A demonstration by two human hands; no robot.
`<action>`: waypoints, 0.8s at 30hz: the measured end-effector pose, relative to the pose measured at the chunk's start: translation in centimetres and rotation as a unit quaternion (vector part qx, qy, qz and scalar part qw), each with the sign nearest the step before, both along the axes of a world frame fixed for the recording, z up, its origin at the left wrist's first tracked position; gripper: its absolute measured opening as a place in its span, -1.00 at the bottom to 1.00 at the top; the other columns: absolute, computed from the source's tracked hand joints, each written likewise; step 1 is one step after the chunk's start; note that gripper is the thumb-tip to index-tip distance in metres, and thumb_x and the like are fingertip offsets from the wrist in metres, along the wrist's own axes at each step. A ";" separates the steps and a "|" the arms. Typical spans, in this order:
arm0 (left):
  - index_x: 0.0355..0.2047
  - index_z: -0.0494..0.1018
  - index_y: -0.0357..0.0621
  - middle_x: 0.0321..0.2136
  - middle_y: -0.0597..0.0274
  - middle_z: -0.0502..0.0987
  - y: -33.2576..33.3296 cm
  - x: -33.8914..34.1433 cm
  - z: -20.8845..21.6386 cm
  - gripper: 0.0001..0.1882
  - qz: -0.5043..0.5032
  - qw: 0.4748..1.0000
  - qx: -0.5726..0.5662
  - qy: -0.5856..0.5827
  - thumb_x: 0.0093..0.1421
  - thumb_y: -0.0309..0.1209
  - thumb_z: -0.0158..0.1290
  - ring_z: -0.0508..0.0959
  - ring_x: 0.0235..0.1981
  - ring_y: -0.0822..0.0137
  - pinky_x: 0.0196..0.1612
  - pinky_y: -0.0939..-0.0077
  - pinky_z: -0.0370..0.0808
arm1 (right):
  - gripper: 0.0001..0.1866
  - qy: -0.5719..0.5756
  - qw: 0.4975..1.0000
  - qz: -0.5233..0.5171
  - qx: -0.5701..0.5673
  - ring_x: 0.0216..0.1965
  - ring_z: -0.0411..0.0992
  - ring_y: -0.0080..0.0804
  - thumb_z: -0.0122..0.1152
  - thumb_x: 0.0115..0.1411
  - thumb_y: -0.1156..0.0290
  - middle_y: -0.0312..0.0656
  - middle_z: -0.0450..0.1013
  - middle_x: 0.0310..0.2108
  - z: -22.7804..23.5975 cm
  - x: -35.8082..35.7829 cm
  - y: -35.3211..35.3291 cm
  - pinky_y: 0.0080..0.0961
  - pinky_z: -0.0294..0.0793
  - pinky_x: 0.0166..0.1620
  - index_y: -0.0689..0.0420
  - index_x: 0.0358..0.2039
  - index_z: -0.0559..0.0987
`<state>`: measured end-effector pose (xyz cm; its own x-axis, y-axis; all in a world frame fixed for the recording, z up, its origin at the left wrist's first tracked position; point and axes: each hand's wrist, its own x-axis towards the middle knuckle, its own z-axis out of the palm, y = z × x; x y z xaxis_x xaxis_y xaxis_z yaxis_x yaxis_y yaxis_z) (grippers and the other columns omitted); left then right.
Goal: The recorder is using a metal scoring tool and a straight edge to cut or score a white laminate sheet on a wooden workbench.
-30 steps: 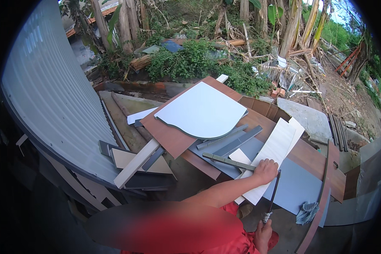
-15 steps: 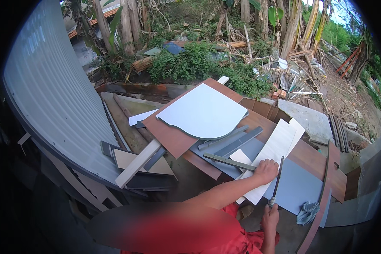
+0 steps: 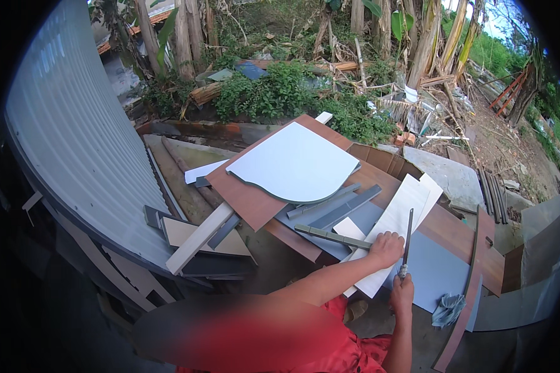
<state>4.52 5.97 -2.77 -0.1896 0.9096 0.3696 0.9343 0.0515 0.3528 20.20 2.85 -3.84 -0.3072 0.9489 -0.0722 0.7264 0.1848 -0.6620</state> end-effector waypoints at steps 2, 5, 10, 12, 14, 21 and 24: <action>-0.47 0.43 -0.12 -0.45 0.13 0.48 -0.1 0.0 0.0 -0.85 0.006 1.000 -0.006 -0.002 0.07 -0.32 -0.04 0.50 -0.34 0.16 -0.27 0.22 0.41 | -0.74 0.003 1.000 0.011 0.024 -0.41 0.40 0.22 -0.01 0.22 0.29 0.17 0.41 -0.53 0.0 -0.2 -0.4 -0.03 0.31 -0.33 0.29 -0.32 0.33; -0.46 0.43 -0.12 -0.43 0.13 0.48 0.0 -0.1 0.0 -0.85 0.000 1.000 -0.021 -0.008 0.07 -0.32 -0.04 0.49 -0.33 0.15 -0.26 0.21 0.41 | -0.76 -0.016 1.000 0.005 0.018 -0.52 0.38 0.09 0.01 0.21 0.32 0.09 0.38 -0.58 -0.6 1.7 -3.7 -0.08 0.29 -0.42 0.27 -0.33 0.31; -0.44 0.44 -0.13 -0.41 0.10 0.48 0.2 -0.2 0.2 -0.84 -0.006 0.999 -0.037 -0.012 0.08 -0.32 -0.05 0.49 -0.31 0.13 -0.25 0.19 0.41 | -0.76 -0.027 0.999 0.005 0.041 -0.51 0.40 0.17 0.04 0.19 0.32 0.13 0.40 -0.59 -1.2 5.8 -11.5 -0.04 0.29 -0.45 0.25 -0.35 0.31; -0.44 0.44 -0.13 -0.40 0.10 0.48 0.1 -0.3 0.3 -0.84 -0.008 0.999 -0.041 -0.014 0.08 -0.32 -0.05 0.49 -0.31 0.13 -0.25 0.19 0.41 | -0.79 -0.008 0.996 0.008 0.087 -0.58 0.38 0.10 0.04 0.19 0.35 0.07 0.37 -0.63 -0.8 6.3 -12.0 -0.12 0.27 -0.51 0.24 -0.37 0.30; -0.42 0.47 -0.13 -0.41 0.11 0.49 0.1 -0.4 0.6 -0.83 0.005 0.999 -0.045 -0.017 0.09 -0.32 -0.04 0.50 -0.28 0.15 -0.21 0.23 0.42 | -0.79 -0.035 0.999 0.004 -0.035 -0.50 0.41 0.17 0.04 0.18 0.36 0.11 0.40 -0.59 1.1 5.8 -11.3 -0.08 0.30 -0.47 0.25 -0.36 0.31; -0.42 0.46 -0.16 -0.40 0.08 0.49 0.6 -0.3 0.5 -0.82 0.003 0.999 -0.041 -0.020 0.09 -0.33 -0.05 0.50 -0.28 0.12 -0.23 0.22 0.43 | -0.82 -0.060 0.997 0.050 0.022 -0.54 0.40 0.10 0.05 0.17 0.40 0.08 0.40 -0.60 0.2 5.9 -10.2 -0.16 0.32 -0.47 0.25 -0.36 0.33; -0.42 0.46 -0.16 -0.40 0.08 0.50 0.5 -0.3 0.5 -0.82 0.002 0.999 -0.044 -0.013 0.08 -0.33 -0.05 0.50 -0.29 0.12 -0.23 0.21 0.43 | -0.82 0.005 1.000 0.027 0.011 -0.61 0.37 -0.02 0.04 0.19 0.40 0.02 0.37 -0.63 0.0 6.5 -10.3 -0.25 0.30 -0.51 0.25 -0.39 0.33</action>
<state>4.18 6.45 -2.31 -0.2021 0.9377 0.2826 0.9248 0.0878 0.3701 26.68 -7.49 -3.85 -0.3580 0.9325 -0.0483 0.7088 0.2377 -0.6641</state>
